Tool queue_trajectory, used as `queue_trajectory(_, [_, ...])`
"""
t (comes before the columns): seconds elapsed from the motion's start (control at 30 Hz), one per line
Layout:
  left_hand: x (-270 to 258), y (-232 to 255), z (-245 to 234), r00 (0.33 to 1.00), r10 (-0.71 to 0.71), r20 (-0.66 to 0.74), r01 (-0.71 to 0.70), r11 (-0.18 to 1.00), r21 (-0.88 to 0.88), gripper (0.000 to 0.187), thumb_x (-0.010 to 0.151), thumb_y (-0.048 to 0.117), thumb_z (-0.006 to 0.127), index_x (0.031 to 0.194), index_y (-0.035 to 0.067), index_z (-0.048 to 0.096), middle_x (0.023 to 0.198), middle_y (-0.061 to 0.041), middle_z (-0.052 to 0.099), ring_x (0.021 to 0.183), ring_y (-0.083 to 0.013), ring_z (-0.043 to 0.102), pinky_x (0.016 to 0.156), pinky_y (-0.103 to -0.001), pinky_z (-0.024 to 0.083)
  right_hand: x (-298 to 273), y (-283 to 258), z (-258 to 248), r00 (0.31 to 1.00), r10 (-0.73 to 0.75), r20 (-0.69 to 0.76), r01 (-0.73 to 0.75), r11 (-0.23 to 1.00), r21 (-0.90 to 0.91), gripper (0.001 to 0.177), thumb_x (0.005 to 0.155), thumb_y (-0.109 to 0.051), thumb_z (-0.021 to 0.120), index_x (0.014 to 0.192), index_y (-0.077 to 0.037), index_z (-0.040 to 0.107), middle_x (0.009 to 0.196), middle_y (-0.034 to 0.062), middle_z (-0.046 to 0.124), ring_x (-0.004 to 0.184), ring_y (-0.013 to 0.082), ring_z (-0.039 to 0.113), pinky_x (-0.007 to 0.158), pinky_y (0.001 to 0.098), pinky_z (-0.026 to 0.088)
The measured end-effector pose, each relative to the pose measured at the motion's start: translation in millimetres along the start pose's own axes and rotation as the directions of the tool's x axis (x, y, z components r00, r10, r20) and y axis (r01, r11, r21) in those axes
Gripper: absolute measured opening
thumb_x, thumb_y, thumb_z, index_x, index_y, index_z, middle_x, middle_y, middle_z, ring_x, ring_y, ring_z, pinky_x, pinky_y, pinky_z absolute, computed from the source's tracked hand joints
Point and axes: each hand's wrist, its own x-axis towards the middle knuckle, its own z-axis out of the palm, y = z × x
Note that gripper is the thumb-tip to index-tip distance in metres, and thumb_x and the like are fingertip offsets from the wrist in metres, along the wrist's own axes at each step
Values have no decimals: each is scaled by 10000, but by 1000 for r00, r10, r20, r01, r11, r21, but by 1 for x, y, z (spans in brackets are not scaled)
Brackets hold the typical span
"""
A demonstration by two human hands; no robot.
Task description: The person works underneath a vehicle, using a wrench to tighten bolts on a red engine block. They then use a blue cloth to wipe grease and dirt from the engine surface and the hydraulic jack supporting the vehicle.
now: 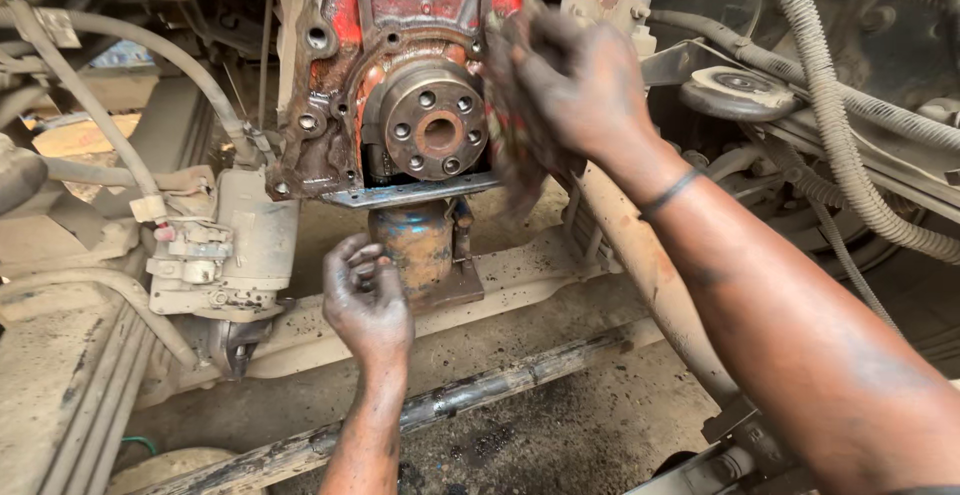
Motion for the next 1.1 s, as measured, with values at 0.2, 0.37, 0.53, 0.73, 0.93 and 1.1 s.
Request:
queue_trajectory(0.2, [1, 5, 3, 999, 34, 9, -34, 999, 35, 321, 899, -65, 635, 1206, 27, 614, 1043, -70, 704, 914, -145, 703, 771, -271, 600, 35, -47, 107, 915, -179, -361, 129, 979, -157, 267, 930, -155, 709, 1169, -50, 653, 1028, 176, 720, 976, 380, 684, 861, 500, 542])
queue_trajectory(0.37, [11, 5, -7, 999, 4, -44, -3, 1000, 23, 294, 902, -75, 582, 1184, 4, 605, 1019, -76, 702, 888, -158, 691, 756, -285, 575, 6, -102, 166, 838, -440, -322, 420, 898, -134, 448, 970, -100, 632, 1380, 14, 493, 1233, 241, 610, 1102, 428, 625, 932, 497, 527])
queue_trajectory(0.53, [25, 7, -26, 971, -237, -33, 196, 868, -457, 353, 1056, 247, 486, 1308, 7, 546, 1204, -117, 665, 1077, -197, 684, 924, -340, 604, -47, -123, 182, 946, -322, -43, 324, 944, 58, 440, 916, -170, 683, 1301, 5, 563, 1149, 284, 618, 970, 460, 639, 831, 538, 526])
queue_trajectory(0.73, [27, 33, -40, 830, -349, 436, 556, 448, -700, 642, 1066, 518, 326, 1535, 85, 395, 1426, -119, 557, 1238, -210, 605, 1007, -384, 552, -77, -126, 156, 972, -89, 217, -57, 808, 587, 135, 993, -208, 655, 1053, -87, 650, 984, 137, 728, 941, 319, 737, 823, 441, 592])
queue_trajectory(0.93, [47, 69, -35, 913, -252, 322, 398, 723, -564, 459, 1028, 292, 550, 1386, 11, 493, 1298, -199, 593, 1106, -311, 631, 948, -460, 590, -79, -132, 103, 983, -92, 156, 60, 979, 194, 232, 905, -139, 649, 1127, -71, 656, 1081, 167, 675, 952, 317, 683, 815, 440, 562])
queue_trajectory(1.1, [100, 100, -23, 893, 448, 54, -450, 893, 33, 393, 996, 70, 746, 1362, 29, 610, 1422, -171, 492, 1352, -273, 573, 1129, -412, 565, -61, -93, 80, 910, -356, -211, 336, 933, -127, 412, 893, -66, 631, 1297, 9, 614, 1307, 214, 578, 1231, 387, 561, 1089, 538, 436])
